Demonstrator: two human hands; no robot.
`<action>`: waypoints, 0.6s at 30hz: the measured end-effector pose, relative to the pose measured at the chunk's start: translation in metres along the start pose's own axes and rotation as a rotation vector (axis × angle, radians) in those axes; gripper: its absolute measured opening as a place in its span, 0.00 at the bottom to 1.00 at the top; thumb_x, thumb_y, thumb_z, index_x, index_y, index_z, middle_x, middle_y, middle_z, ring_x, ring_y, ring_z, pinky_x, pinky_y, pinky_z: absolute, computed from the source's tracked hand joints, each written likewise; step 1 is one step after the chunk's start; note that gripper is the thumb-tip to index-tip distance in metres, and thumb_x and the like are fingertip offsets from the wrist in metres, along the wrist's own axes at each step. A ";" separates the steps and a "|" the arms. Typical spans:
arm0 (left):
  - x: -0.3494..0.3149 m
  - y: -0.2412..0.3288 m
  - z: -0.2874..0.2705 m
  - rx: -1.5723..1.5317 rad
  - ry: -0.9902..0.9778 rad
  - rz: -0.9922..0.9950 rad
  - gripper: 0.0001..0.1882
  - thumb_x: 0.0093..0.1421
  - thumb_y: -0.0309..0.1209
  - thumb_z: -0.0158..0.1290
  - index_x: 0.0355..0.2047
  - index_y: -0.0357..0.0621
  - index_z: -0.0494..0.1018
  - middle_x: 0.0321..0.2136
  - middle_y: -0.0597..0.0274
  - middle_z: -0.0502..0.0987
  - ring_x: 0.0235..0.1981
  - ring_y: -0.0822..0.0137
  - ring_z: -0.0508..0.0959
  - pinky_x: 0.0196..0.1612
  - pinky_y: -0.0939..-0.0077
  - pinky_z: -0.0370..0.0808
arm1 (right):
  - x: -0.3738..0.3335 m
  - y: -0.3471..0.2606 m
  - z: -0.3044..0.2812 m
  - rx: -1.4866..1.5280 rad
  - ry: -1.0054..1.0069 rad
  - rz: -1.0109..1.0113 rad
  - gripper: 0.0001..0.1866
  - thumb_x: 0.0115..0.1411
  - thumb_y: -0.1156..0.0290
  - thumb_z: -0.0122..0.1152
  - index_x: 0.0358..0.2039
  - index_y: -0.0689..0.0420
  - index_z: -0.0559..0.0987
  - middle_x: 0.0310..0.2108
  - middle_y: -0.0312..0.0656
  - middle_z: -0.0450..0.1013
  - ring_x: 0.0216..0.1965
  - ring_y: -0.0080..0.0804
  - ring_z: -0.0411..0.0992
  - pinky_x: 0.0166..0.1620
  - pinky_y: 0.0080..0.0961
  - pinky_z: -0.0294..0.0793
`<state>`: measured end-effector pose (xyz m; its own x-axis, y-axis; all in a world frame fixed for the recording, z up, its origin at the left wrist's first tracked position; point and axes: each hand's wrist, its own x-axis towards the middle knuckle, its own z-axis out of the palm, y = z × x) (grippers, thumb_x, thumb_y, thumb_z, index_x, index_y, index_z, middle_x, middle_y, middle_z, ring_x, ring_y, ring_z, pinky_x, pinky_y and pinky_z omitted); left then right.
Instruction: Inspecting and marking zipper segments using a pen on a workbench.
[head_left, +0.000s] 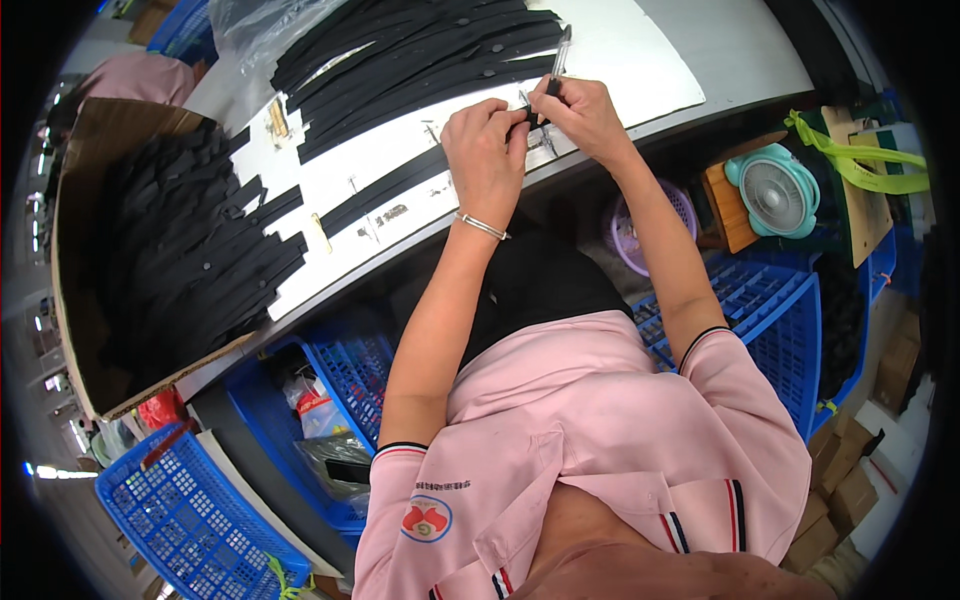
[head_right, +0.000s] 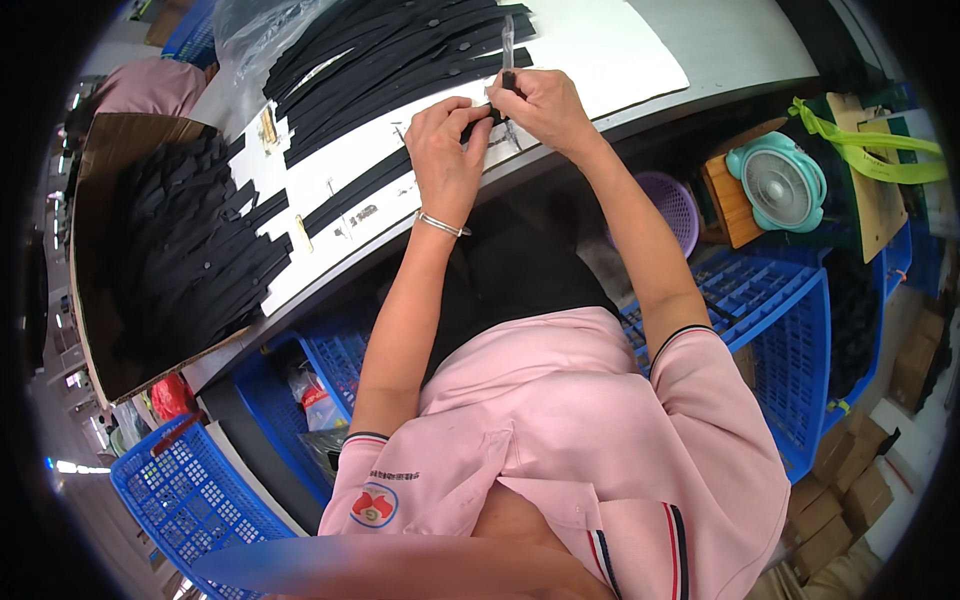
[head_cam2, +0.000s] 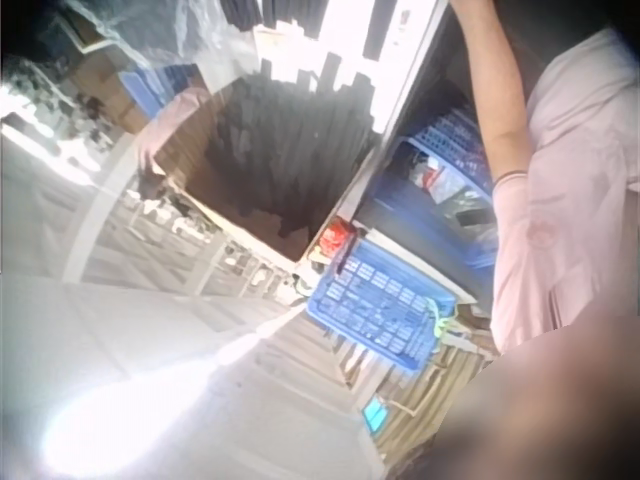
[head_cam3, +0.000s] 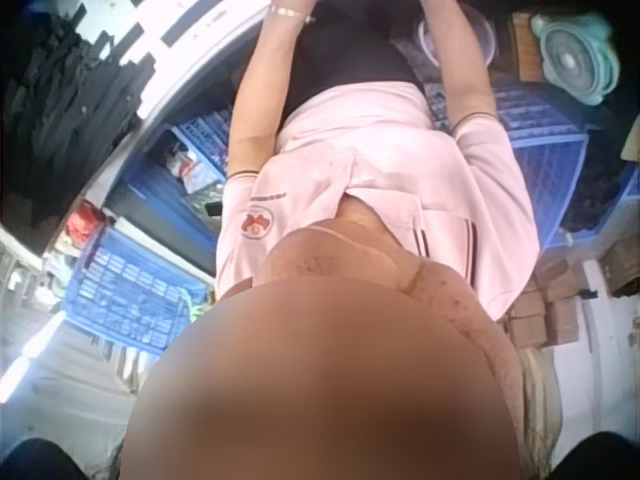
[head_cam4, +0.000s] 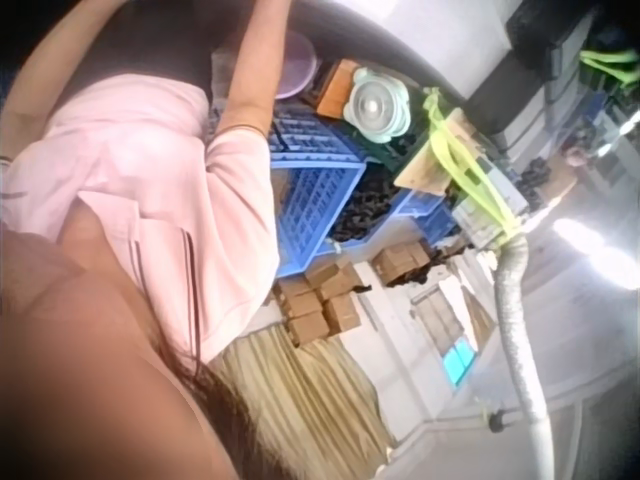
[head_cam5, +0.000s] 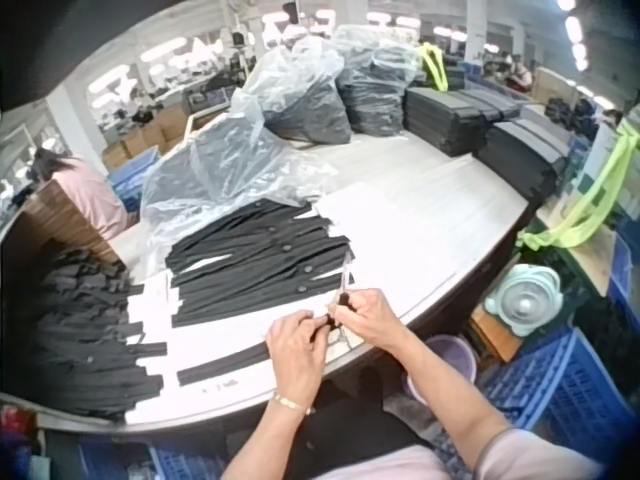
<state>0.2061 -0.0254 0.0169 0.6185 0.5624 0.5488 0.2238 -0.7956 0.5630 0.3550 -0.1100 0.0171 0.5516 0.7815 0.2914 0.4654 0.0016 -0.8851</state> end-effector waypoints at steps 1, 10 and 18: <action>0.000 0.000 -0.001 -0.001 0.001 0.001 0.07 0.54 0.29 0.65 0.34 0.44 0.84 0.40 0.63 0.82 0.46 0.59 0.77 0.52 0.64 0.69 | 0.000 0.001 0.000 -0.085 -0.026 -0.006 0.14 0.63 0.66 0.61 0.25 0.62 0.81 0.17 0.37 0.74 0.21 0.20 0.71 0.27 0.24 0.69; 0.010 0.076 -0.095 -0.433 -0.128 -0.004 0.09 0.60 0.28 0.62 0.41 0.43 0.84 0.46 0.58 0.83 0.51 0.60 0.79 0.53 0.68 0.76 | -0.007 -0.006 -0.001 0.193 0.016 0.057 0.10 0.63 0.70 0.61 0.27 0.61 0.80 0.20 0.30 0.74 0.24 0.17 0.71 0.28 0.19 0.70; 0.008 0.171 -0.173 -0.871 -0.137 0.377 0.08 0.57 0.30 0.61 0.36 0.43 0.84 0.38 0.56 0.84 0.41 0.59 0.83 0.45 0.68 0.79 | 0.005 0.029 0.000 0.417 0.133 0.174 0.08 0.65 0.69 0.64 0.31 0.59 0.84 0.26 0.33 0.78 0.25 0.13 0.68 0.27 0.12 0.63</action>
<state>0.1192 -0.1179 0.2241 0.6304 0.2282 0.7420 -0.6127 -0.4406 0.6561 0.3709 -0.1059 -0.0070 0.6934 0.7058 0.1453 0.0551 0.1491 -0.9873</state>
